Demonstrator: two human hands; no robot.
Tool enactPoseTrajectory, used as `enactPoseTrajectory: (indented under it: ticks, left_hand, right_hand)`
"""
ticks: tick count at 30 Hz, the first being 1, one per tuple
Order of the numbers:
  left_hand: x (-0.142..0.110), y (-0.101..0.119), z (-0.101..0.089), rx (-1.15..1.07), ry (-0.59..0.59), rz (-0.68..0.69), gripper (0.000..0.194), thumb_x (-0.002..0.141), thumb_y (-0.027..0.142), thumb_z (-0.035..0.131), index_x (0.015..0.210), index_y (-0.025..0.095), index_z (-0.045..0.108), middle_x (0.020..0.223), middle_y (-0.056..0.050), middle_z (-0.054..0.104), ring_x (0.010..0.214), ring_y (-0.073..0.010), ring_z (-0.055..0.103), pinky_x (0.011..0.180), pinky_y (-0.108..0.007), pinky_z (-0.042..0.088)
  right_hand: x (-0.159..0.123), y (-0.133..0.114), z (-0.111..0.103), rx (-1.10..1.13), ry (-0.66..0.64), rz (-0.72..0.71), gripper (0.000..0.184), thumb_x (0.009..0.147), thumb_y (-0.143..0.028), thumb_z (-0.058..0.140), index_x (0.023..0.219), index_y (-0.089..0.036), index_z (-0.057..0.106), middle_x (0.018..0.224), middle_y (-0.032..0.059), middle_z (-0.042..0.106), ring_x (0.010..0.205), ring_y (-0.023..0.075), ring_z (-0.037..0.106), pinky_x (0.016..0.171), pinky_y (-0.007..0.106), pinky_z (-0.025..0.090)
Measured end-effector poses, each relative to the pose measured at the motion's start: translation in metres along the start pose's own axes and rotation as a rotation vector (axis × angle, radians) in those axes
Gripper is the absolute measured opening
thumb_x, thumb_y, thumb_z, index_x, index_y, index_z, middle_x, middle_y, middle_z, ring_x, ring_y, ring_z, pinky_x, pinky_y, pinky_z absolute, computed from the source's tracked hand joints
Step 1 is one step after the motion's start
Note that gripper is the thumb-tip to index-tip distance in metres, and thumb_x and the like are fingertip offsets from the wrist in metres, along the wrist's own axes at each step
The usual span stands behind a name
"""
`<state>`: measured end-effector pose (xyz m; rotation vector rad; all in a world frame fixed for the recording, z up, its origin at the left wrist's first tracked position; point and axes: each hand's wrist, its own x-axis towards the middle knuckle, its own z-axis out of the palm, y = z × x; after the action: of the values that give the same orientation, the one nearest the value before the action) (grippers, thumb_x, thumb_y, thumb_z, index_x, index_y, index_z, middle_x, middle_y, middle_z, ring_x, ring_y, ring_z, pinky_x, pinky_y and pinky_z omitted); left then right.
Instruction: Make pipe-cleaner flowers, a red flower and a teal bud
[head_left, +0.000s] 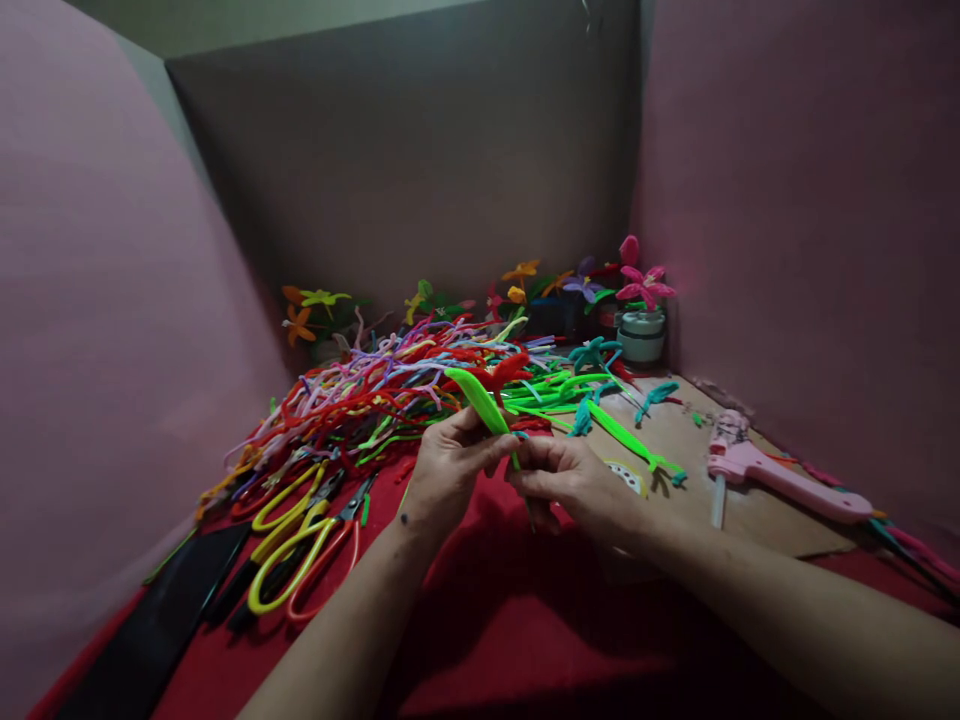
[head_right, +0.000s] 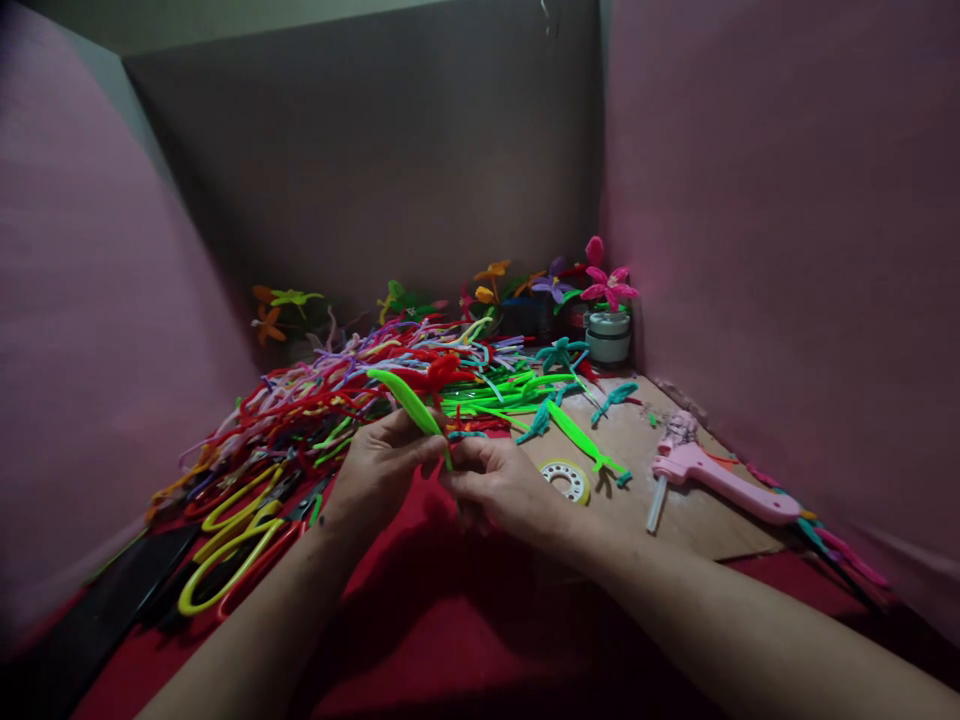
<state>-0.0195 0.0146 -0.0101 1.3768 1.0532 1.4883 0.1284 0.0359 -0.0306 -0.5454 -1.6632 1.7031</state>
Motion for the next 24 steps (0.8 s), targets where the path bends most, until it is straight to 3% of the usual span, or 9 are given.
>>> enactPoseTrajectory:
  ticks: [3, 6, 8, 18, 24]
  left_hand:
    - [-0.002, 0.001, 0.000, 0.143, 0.056, 0.045, 0.007, 0.063, 0.022, 0.073, 0.068, 0.017, 0.071, 0.063, 0.000, 0.060, 0.058, -0.0097, 0.050, 0.054, -0.021, 0.041]
    - [-0.005, 0.002, 0.002, 0.282, 0.094, 0.284, 0.005, 0.064, 0.021, 0.073, 0.068, 0.020, 0.074, 0.074, -0.003, 0.064, 0.070, -0.0140, 0.057, 0.063, -0.024, 0.046]
    - [-0.006, 0.002, 0.004, 0.334, 0.085, 0.374, 0.007, 0.066, 0.020, 0.072, 0.072, 0.022, 0.075, 0.077, -0.003, 0.064, 0.070, -0.0138, 0.059, 0.064, -0.024, 0.047]
    - [-0.009, 0.014, 0.003, 0.328, 0.199, 0.534, 0.003, 0.068, 0.018, 0.071, 0.069, 0.021, 0.070, 0.078, -0.002, 0.064, 0.075, -0.0155, 0.059, 0.067, -0.027, 0.049]
    - [-0.011, 0.020, -0.005, 0.418, 0.201, 0.674, 0.016, 0.070, 0.012, 0.069, 0.080, 0.024, 0.070, 0.083, 0.000, 0.063, 0.080, -0.0139, 0.059, 0.070, -0.026, 0.048]
  right_hand:
    - [0.001, 0.002, -0.001, 0.080, 0.030, 0.016, 0.009, 0.072, -0.024, 0.059, 0.074, -0.016, 0.057, 0.046, -0.0070, 0.049, 0.033, 0.0063, 0.044, 0.033, 0.017, 0.032]
    - [0.001, 0.003, -0.002, 0.177, 0.022, 0.022, 0.016, 0.072, -0.028, 0.062, 0.067, -0.016, 0.052, 0.047, -0.0068, 0.049, 0.033, 0.0062, 0.043, 0.032, 0.018, 0.035]
    - [0.001, 0.003, -0.003, 0.200, -0.002, 0.018, 0.018, 0.072, -0.030, 0.064, 0.069, -0.016, 0.053, 0.048, -0.0066, 0.049, 0.033, 0.0060, 0.043, 0.032, 0.018, 0.036]
    - [0.002, 0.002, -0.004, 0.151, 0.042, -0.017, 0.016, 0.073, -0.026, 0.061, 0.066, -0.016, 0.052, 0.049, -0.0064, 0.049, 0.036, 0.0057, 0.045, 0.033, 0.017, 0.036]
    - [0.002, 0.003, -0.005, 0.143, 0.075, 0.010, 0.018, 0.074, -0.027, 0.060, 0.063, -0.017, 0.049, 0.045, -0.0066, 0.050, 0.032, 0.0057, 0.043, 0.032, 0.017, 0.034]
